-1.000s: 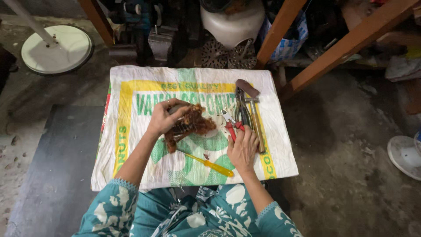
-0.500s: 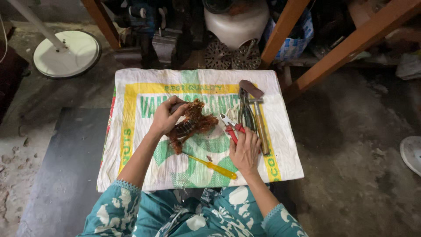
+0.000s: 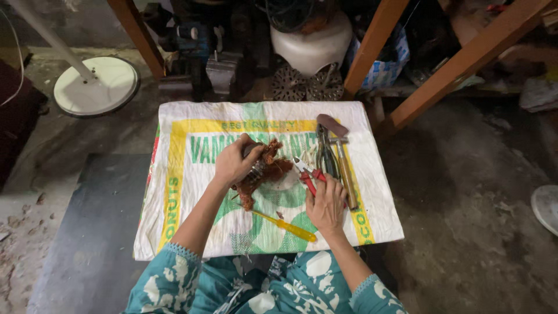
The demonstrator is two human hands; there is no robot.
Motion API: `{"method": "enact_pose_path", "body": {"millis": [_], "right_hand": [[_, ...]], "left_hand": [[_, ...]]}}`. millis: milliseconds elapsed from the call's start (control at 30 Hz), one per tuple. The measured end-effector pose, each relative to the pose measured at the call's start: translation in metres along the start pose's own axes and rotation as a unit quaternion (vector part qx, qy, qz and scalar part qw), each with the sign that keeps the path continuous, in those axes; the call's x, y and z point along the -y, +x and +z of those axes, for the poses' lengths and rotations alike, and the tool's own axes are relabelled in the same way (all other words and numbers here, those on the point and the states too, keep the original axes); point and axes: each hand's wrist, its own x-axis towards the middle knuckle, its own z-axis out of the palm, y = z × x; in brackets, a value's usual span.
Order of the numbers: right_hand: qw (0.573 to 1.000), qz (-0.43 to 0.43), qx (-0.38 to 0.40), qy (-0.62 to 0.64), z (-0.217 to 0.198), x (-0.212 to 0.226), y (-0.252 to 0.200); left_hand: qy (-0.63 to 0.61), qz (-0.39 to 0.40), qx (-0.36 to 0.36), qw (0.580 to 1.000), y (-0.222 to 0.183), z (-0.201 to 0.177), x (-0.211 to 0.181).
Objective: The person uses a pair of pliers and a screwdriver to manipulate copper wiring on an electric motor stator, pulling and separating wires while the component rests on a sack.
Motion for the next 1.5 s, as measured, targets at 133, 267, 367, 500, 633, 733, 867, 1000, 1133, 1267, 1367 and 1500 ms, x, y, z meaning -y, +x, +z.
{"method": "enact_pose_path", "body": {"millis": [133, 267, 367, 500, 633, 733, 867, 1000, 1133, 1267, 1367, 1500], "right_hand": [[1.000, -0.005, 0.009, -0.008, -0.001, -0.001, 0.000], [1.000, -0.012, -0.003, -0.004, -0.003, 0.001, 0.000], [1.000, 0.000, 0.009, -0.004, -0.004, 0.001, 0.000], [1.000, -0.010, -0.007, 0.007, -0.003, 0.003, -0.001], [1.000, -0.011, -0.006, -0.006, -0.006, 0.001, 0.000], [1.000, -0.005, 0.001, 0.002, -0.006, 0.004, 0.000], [1.000, -0.007, -0.003, -0.003, -0.006, 0.002, 0.000], [1.000, -0.003, -0.001, 0.001, -0.005, 0.002, -0.001], [1.000, -0.004, 0.007, -0.004, -0.005, 0.002, -0.001], [1.000, -0.006, -0.001, -0.005, -0.003, 0.000, -0.001], [1.000, -0.006, 0.002, -0.004, -0.002, -0.001, -0.002], [1.000, 0.001, 0.004, 0.001, -0.001, -0.001, -0.002]], "left_hand": [[0.021, -0.012, 0.014, 1.000, 0.011, 0.003, 0.000], [0.035, 0.004, 0.007, 0.999, 0.007, 0.006, 0.000], [0.043, -0.011, -0.010, 0.999, 0.005, 0.011, -0.004], [0.046, -0.025, -0.028, 0.998, 0.006, 0.012, -0.008], [0.051, -0.011, -0.010, 0.999, 0.005, 0.009, -0.013], [0.049, -0.047, -0.019, 0.998, 0.001, 0.006, -0.017], [0.045, -0.138, -0.040, 0.989, -0.001, 0.011, -0.020], [0.019, -0.203, -0.079, 0.976, -0.002, 0.016, -0.014], [0.103, -0.047, -0.227, 0.967, -0.012, 0.031, -0.009], [0.075, -0.018, -0.268, 0.960, -0.022, 0.051, -0.015], [0.047, -0.039, -0.226, 0.972, -0.014, 0.053, -0.021], [0.031, -0.044, -0.055, 0.997, 0.001, 0.044, -0.028]]}}
